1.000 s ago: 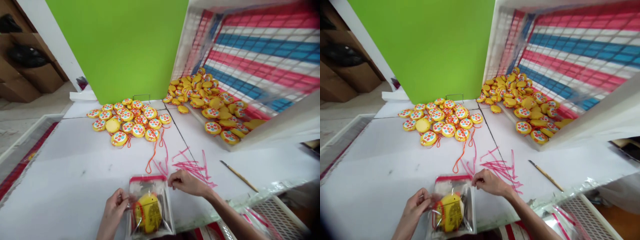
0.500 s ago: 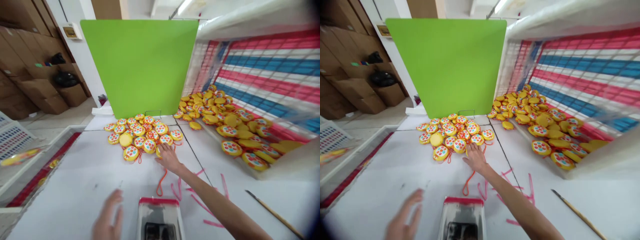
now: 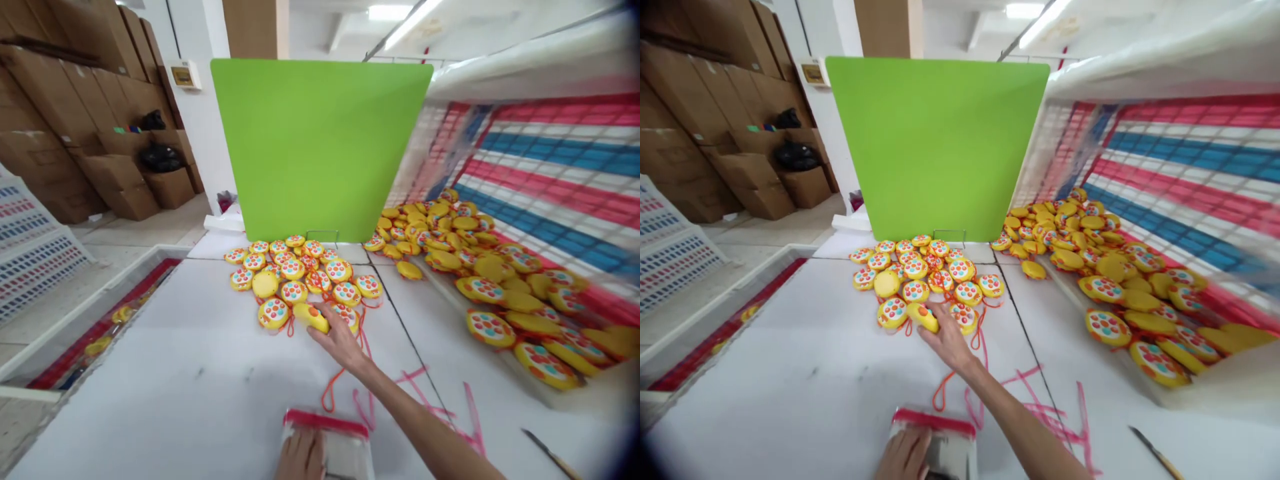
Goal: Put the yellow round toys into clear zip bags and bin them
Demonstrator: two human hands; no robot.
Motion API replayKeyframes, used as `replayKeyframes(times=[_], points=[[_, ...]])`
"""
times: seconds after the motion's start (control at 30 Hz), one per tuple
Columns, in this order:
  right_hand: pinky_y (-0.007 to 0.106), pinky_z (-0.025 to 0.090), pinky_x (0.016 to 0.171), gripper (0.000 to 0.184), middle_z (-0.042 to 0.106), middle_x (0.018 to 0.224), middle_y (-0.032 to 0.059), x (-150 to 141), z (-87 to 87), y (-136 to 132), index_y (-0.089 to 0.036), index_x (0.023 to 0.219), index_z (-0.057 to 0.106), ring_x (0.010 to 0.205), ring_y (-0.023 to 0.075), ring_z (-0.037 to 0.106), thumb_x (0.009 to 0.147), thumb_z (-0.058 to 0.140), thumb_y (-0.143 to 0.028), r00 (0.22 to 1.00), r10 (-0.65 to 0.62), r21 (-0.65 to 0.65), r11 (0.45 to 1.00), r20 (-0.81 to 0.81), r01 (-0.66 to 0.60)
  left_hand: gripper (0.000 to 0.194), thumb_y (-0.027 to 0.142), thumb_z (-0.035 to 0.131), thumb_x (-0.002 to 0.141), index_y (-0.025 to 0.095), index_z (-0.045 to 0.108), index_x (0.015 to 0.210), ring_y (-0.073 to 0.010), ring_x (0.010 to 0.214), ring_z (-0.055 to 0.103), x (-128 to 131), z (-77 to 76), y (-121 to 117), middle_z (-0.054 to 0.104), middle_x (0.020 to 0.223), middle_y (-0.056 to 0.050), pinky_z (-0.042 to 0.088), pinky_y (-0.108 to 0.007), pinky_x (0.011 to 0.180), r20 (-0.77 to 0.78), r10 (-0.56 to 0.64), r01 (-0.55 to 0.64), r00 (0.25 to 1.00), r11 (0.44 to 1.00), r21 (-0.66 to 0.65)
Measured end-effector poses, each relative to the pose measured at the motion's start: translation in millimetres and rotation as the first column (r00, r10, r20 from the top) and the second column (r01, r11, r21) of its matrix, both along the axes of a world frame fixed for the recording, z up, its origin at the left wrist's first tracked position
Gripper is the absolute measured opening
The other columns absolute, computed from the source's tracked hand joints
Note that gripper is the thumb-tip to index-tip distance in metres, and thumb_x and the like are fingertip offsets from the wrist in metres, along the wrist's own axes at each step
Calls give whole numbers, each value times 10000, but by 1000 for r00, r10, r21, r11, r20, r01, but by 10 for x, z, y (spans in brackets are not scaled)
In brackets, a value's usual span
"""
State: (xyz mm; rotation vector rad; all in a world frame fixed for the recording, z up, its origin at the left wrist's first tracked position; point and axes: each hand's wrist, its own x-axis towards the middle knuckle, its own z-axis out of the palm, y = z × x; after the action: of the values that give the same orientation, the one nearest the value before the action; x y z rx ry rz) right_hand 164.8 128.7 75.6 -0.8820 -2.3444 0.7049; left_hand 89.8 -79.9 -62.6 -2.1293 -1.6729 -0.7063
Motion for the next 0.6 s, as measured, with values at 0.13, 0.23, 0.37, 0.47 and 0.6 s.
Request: replayKeyframes(times=[0.13, 0.23, 0.37, 0.47, 0.6], points=[[276, 496, 723, 379, 600, 985, 34, 194, 38, -481, -206, 1059, 510, 859, 176, 596, 705, 644, -237, 901, -39, -514, 831, -432, -211, 349, 195, 438, 841, 128, 536, 1169, -235, 926, 628, 52, 243, -27, 678, 1030, -116, 506, -352, 766, 59, 38, -31, 998, 994, -109], [244, 485, 690, 350, 623, 927, 6, 283, -14, -798, -211, 949, 496, 808, 157, 604, 644, 660, -159, 865, -115, -648, 712, -488, -271, 334, 168, 432, 854, 131, 527, 1171, -227, 916, 621, 78, 398, -16, 673, 1006, -105, 494, -372, 788, 128, 58, -35, 990, 984, -173], [250, 468, 772, 305, 617, 1019, 26, 436, -120, -1111, -211, 931, 514, 904, 166, 598, 670, 626, -99, 900, -83, -573, 795, -427, -198, 323, 143, 406, 856, 154, 533, 1153, -239, 978, 589, 76, 538, 24, 647, 1044, -104, 480, -411, 837, 234, 67, -12, 970, 974, -228], [247, 471, 774, 328, 600, 1054, 36, 574, -184, -1251, -214, 997, 512, 910, 161, 597, 703, 596, -95, 943, -59, -501, 857, -328, -121, 346, 140, 390, 863, 169, 505, 1188, -256, 1060, 543, 72, 607, 34, 605, 1129, -113, 459, -438, 868, 278, 45, 26, 959, 969, -247], [264, 464, 823, 414, 601, 1046, 39, 741, -224, -1334, -214, 1105, 501, 946, 169, 583, 715, 581, -100, 977, -78, -409, 912, -199, -11, 286, 113, 378, 857, 151, 541, 1088, -247, 933, 570, 98, 637, -6, 622, 1000, -106, 466, -434, 801, 292, 82, 7, 953, 956, -292]])
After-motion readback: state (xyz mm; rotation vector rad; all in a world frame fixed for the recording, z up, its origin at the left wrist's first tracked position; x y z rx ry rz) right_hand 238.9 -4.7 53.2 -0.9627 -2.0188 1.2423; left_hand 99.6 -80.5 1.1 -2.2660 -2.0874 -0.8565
